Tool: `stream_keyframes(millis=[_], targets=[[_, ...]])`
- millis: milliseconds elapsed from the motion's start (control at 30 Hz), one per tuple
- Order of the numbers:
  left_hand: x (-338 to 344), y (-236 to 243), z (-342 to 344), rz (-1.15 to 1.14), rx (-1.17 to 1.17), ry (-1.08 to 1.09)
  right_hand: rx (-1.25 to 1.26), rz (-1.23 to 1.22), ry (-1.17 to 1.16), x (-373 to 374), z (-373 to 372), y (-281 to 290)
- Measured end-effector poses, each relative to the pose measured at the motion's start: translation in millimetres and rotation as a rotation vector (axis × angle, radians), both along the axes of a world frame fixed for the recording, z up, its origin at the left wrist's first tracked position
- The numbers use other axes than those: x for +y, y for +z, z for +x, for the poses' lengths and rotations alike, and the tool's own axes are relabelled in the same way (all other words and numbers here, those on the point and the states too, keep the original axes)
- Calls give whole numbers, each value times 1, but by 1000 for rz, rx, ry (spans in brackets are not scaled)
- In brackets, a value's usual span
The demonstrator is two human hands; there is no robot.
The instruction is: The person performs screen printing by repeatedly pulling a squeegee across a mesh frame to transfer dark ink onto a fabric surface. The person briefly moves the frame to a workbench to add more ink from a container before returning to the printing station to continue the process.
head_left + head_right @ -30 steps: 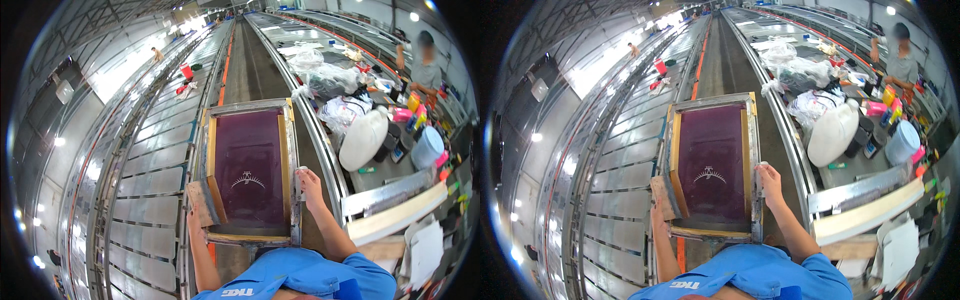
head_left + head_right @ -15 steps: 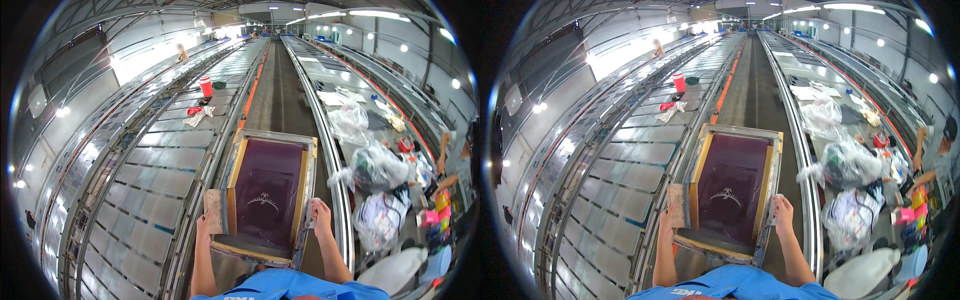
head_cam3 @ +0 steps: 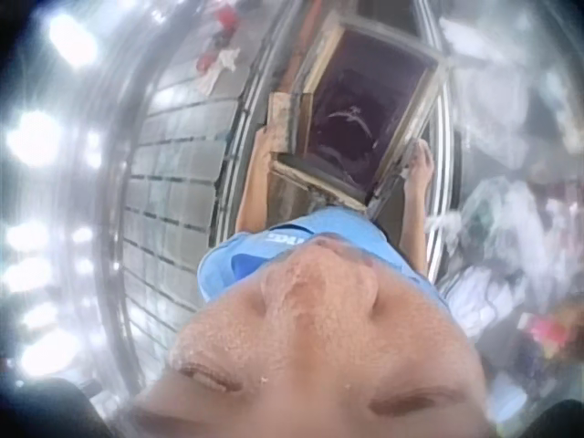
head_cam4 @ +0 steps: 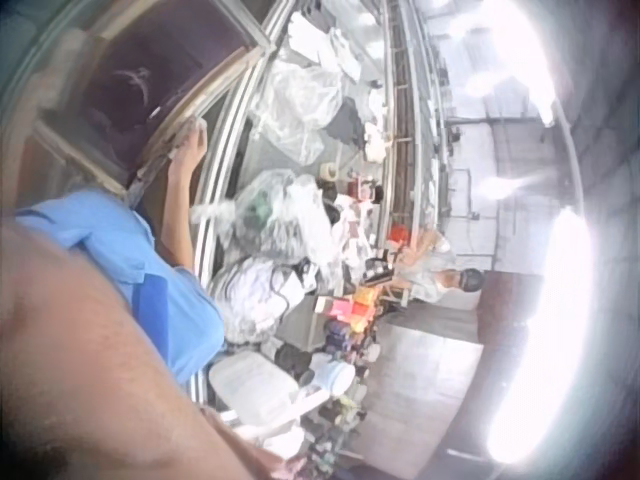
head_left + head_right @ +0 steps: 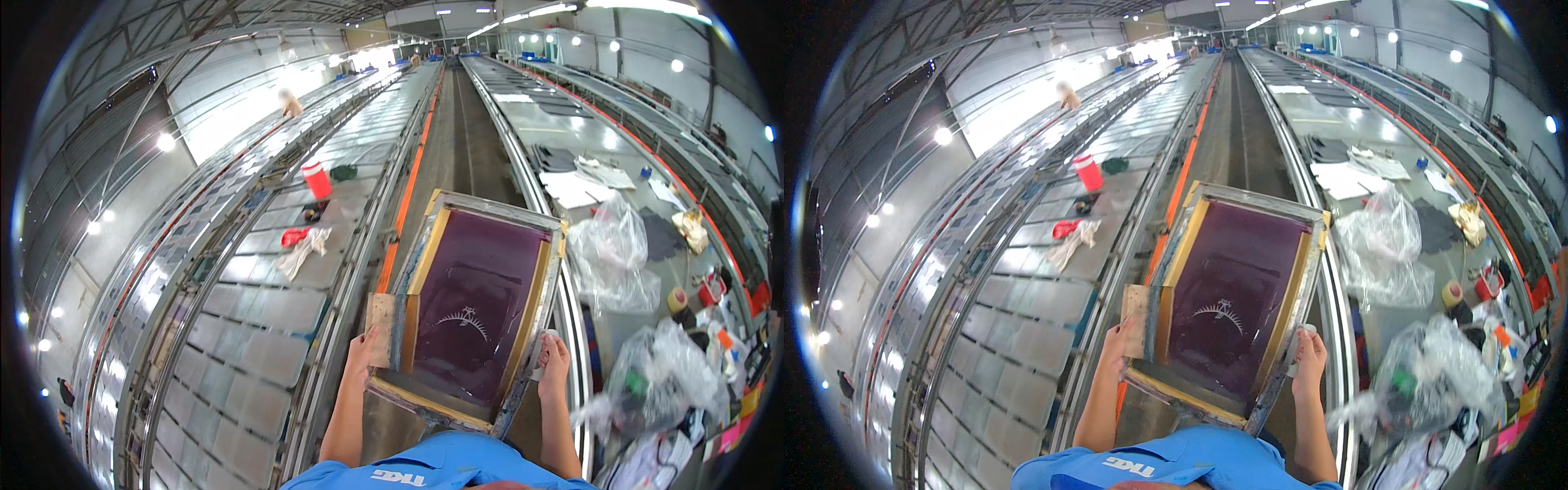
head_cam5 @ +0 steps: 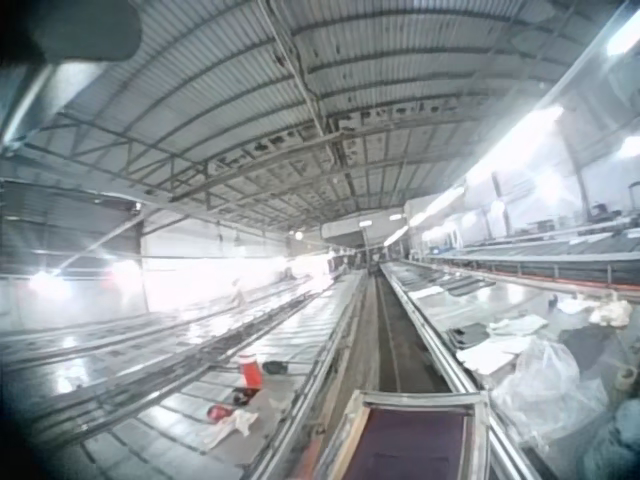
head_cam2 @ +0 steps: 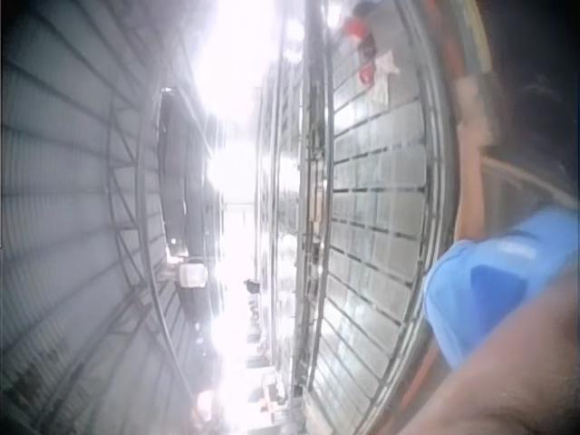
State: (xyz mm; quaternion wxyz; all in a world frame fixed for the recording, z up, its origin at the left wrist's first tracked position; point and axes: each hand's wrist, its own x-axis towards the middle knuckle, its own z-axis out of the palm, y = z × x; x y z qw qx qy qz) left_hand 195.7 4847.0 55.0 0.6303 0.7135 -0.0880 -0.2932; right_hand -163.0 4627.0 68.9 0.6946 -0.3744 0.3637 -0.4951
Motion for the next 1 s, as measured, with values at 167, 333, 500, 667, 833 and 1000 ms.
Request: stream_keyframes(millis=[167,333,500,667,833,1000], targets=[[-108,8,55,116,-102,110,0,-6,113,-140,77,18],[-175,-38,117,-26,119,132,21,-1,207,-251,160,2],[-263,-60,197,-49,149,243,79,21,272,-359,254,-15],[-413,-11,283,-2,27,229,56,36,204,-482,346,-6],[-532,-11,376,44,15,97,33,81,136,-574,400,-7],[-636,-30,471,21,40,-53,6,103,77,-660,461,-30]])
